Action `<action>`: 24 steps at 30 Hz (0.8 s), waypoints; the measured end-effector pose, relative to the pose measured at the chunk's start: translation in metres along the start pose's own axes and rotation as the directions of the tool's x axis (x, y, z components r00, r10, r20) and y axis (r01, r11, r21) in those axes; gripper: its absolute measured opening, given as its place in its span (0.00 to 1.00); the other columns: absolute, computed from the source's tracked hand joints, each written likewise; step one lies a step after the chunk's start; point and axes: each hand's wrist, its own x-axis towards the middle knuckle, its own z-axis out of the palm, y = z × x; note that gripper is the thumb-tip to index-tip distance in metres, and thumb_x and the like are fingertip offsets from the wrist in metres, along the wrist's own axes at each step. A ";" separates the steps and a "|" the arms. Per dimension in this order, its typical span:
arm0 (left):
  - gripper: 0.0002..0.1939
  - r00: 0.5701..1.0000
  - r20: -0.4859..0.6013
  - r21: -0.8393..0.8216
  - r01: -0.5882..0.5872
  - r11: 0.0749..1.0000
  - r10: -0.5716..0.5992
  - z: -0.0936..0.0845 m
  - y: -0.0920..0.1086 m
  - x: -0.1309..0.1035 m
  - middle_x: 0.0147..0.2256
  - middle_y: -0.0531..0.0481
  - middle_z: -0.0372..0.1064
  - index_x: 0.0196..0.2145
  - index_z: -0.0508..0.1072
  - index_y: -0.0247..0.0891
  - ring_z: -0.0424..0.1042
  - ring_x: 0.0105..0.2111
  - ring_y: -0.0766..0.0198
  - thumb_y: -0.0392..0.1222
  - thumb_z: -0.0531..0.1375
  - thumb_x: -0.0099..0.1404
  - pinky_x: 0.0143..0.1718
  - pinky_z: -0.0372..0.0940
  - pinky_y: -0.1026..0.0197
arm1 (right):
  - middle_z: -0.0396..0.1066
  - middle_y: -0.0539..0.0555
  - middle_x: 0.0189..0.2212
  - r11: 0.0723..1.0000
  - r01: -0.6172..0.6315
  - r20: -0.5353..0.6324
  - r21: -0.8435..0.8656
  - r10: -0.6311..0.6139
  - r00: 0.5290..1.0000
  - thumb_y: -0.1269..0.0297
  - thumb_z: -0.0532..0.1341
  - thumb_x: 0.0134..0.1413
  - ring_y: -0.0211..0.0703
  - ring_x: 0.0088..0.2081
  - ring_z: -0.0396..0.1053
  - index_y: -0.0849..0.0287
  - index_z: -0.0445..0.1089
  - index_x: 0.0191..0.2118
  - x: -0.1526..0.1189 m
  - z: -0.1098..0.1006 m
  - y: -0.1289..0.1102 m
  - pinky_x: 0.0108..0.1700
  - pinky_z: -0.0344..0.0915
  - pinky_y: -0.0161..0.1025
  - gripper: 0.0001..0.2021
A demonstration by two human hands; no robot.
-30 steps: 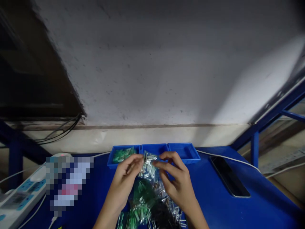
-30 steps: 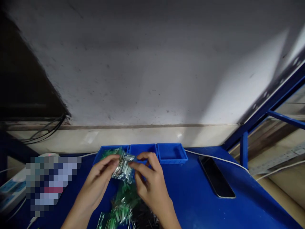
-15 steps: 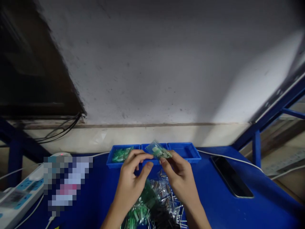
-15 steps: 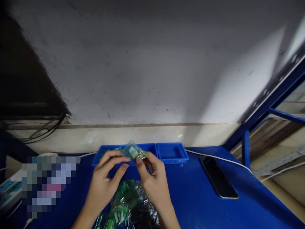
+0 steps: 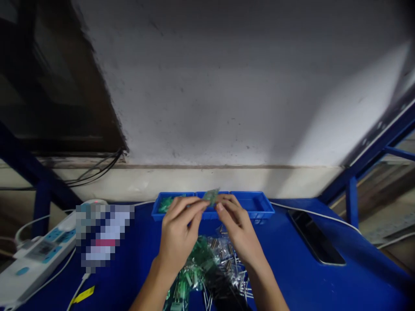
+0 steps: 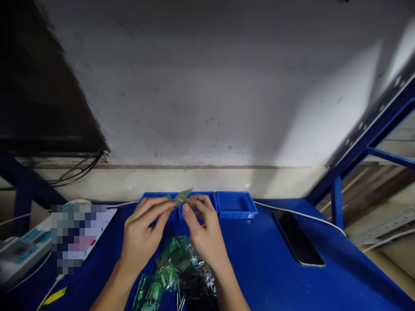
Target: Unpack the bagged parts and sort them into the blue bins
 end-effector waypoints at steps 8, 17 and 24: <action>0.13 0.914 0.261 -0.244 0.375 0.894 -0.311 0.002 -0.004 0.000 0.35 0.48 0.72 0.39 0.74 0.41 0.71 0.34 0.62 0.46 0.52 0.67 0.34 0.67 0.60 | 0.70 0.54 0.36 0.995 0.098 -0.029 -0.028 -0.098 0.995 0.68 0.54 0.58 0.41 0.37 0.67 0.56 0.72 0.44 0.002 0.001 0.001 0.40 0.65 0.40 0.12; 0.13 0.858 0.052 -0.090 0.514 0.853 -0.511 -0.015 -0.056 0.006 0.35 0.46 0.75 0.37 0.74 0.36 0.74 0.36 0.58 0.47 0.57 0.61 0.38 0.67 0.60 | 0.60 0.57 0.50 0.910 0.313 0.229 -0.271 -0.255 0.940 0.82 0.48 0.51 0.44 0.51 0.62 0.50 0.65 0.54 -0.001 0.003 0.011 0.50 0.64 0.46 0.28; 0.16 0.854 -0.166 0.468 0.508 0.723 -0.493 -0.034 -0.122 -0.001 0.39 0.40 0.75 0.43 0.73 0.33 0.74 0.42 0.52 0.41 0.52 0.62 0.45 0.65 0.56 | 0.64 0.56 0.45 0.915 0.226 0.101 -0.335 -0.203 0.974 0.71 0.51 0.58 0.46 0.48 0.64 0.52 0.68 0.50 0.008 -0.010 0.013 0.49 0.63 0.46 0.17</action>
